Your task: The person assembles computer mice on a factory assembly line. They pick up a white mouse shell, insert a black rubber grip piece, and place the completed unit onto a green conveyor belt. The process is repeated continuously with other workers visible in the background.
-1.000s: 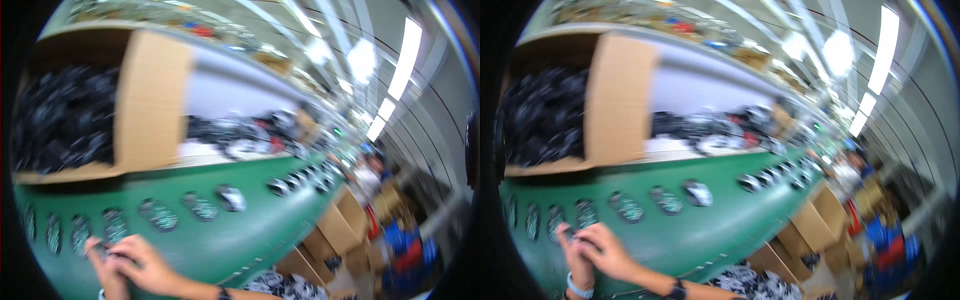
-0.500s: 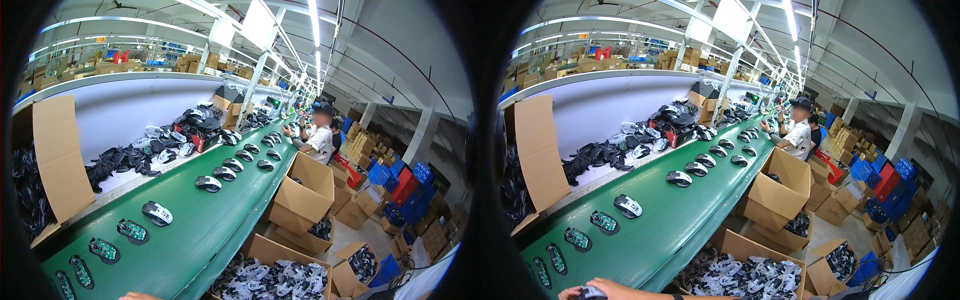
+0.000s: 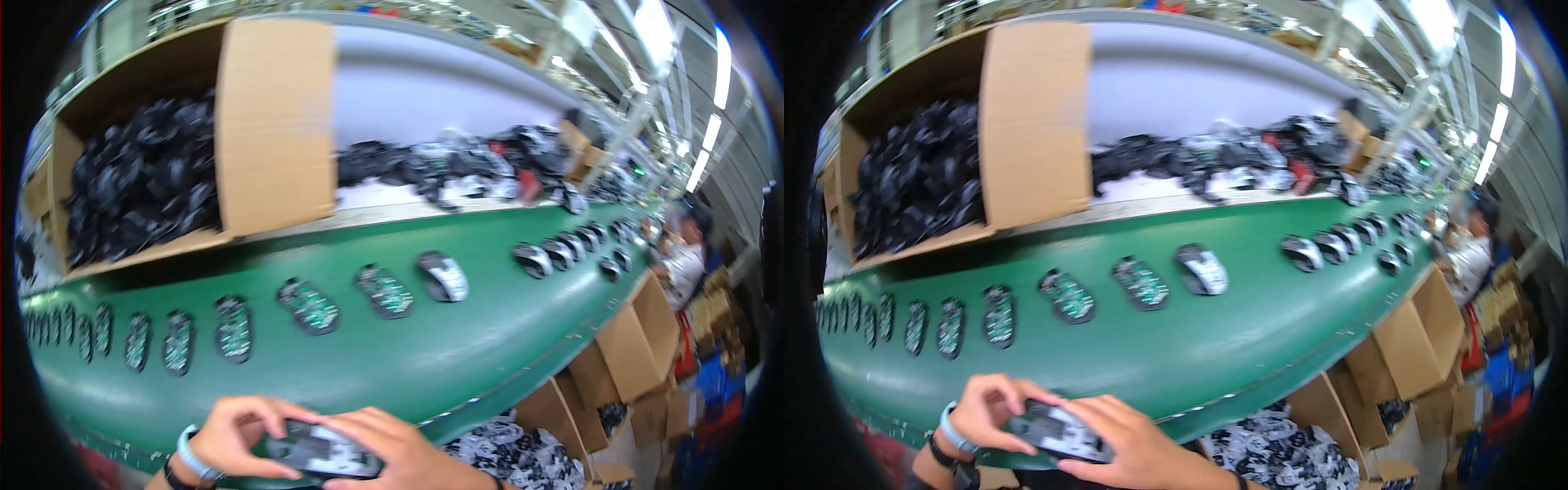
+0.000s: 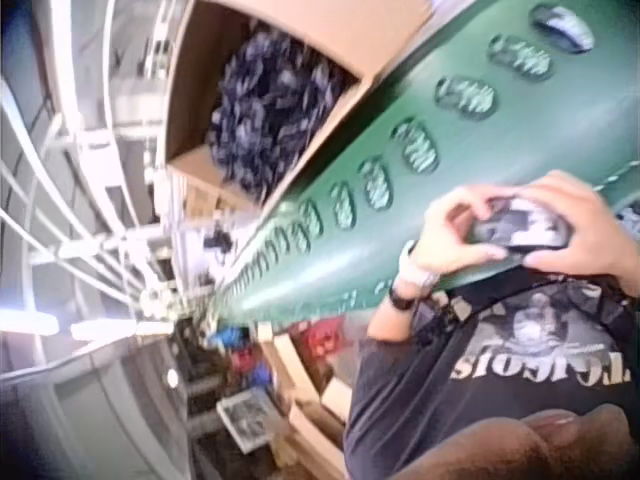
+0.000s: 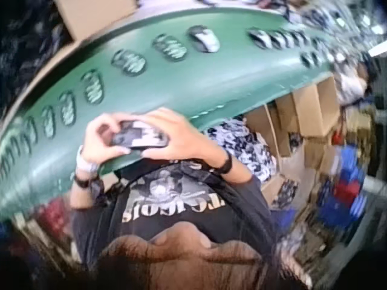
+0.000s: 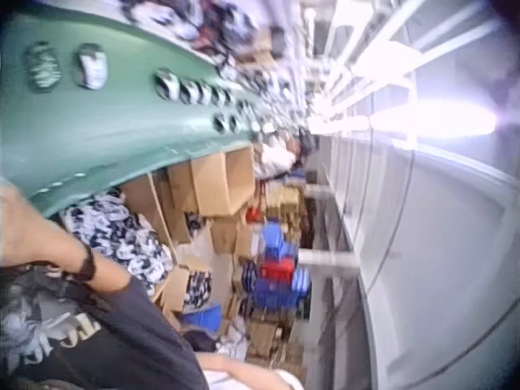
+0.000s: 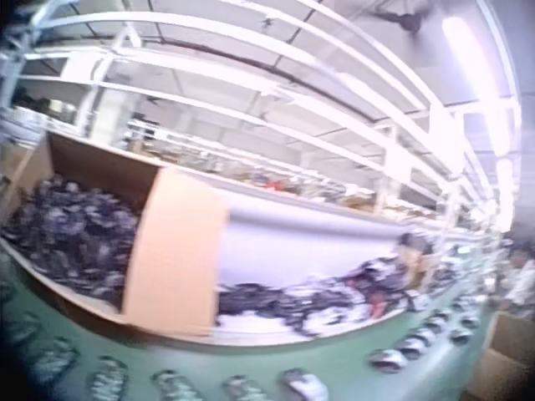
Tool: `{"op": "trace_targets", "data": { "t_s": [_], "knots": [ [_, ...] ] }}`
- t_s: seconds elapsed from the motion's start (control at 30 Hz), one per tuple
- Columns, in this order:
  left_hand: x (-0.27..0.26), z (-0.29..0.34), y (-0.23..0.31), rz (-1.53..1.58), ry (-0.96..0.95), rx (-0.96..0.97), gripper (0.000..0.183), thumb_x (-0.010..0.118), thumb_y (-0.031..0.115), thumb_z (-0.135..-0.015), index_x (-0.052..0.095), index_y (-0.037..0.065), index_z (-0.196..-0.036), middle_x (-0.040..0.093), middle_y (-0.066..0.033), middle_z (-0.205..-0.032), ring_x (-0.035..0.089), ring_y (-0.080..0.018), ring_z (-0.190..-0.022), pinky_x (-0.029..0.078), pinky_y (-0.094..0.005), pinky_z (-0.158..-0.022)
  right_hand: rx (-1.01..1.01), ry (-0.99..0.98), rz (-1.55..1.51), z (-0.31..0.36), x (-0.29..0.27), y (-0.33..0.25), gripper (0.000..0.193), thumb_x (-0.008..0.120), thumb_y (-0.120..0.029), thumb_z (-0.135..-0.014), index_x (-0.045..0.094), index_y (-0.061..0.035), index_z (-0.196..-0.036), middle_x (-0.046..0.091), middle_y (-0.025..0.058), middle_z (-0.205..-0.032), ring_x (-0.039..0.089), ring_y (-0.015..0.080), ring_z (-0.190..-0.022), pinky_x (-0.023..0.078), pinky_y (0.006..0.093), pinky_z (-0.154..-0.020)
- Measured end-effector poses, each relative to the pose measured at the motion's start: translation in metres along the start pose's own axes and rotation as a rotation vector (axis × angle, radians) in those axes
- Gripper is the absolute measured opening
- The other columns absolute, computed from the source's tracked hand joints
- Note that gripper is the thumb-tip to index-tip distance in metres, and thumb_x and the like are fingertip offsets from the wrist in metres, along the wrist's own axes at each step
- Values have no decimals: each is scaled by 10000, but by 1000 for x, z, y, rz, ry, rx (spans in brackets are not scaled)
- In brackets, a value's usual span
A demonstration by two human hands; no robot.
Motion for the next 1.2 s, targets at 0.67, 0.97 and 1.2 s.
{"op": "trace_targets", "data": {
  "t_s": [0.67, 0.97, 1.2],
  "knots": [
    [-119, 57, 29, -951, 628, 440, 192, 790, -13, -701, 625, 49, -778, 651, -85, -716, 640, -261, -673, 506, -337, -631, 180, 399, 598, -114, -128, 144, 487, 817, -82, -764, 708, -56, -1237, 703, 194, -1203, 661, 339, -1117, 505, 394, -992],
    [-127, 68, 26, -932, 688, 339, 190, 782, -19, -703, 625, 49, -786, 644, -92, -727, 638, -264, -695, 500, -341, -645, 91, 192, 779, -127, -94, 149, 484, 825, -98, -766, 719, -61, -1236, 698, 175, -1257, 661, 332, -1169, 489, 413, -1032],
    [-121, 53, 4, -946, 631, 240, 172, 750, -6, -762, 600, 32, -837, 621, -117, -779, 596, -252, -720, 480, -352, -688, -43, 249, 852, -93, -124, 127, 692, 856, -259, -823, 577, -102, -1437, 544, 216, -1473, 513, 379, -1371, 390, 451, -1157]
  ]
}}
Point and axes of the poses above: each hand's wrist, its own z-axis away from the middle knuckle, its own x-axis out of the palm, y = z × x, the point moved 8 cm from there along -z, towards the middle knuckle
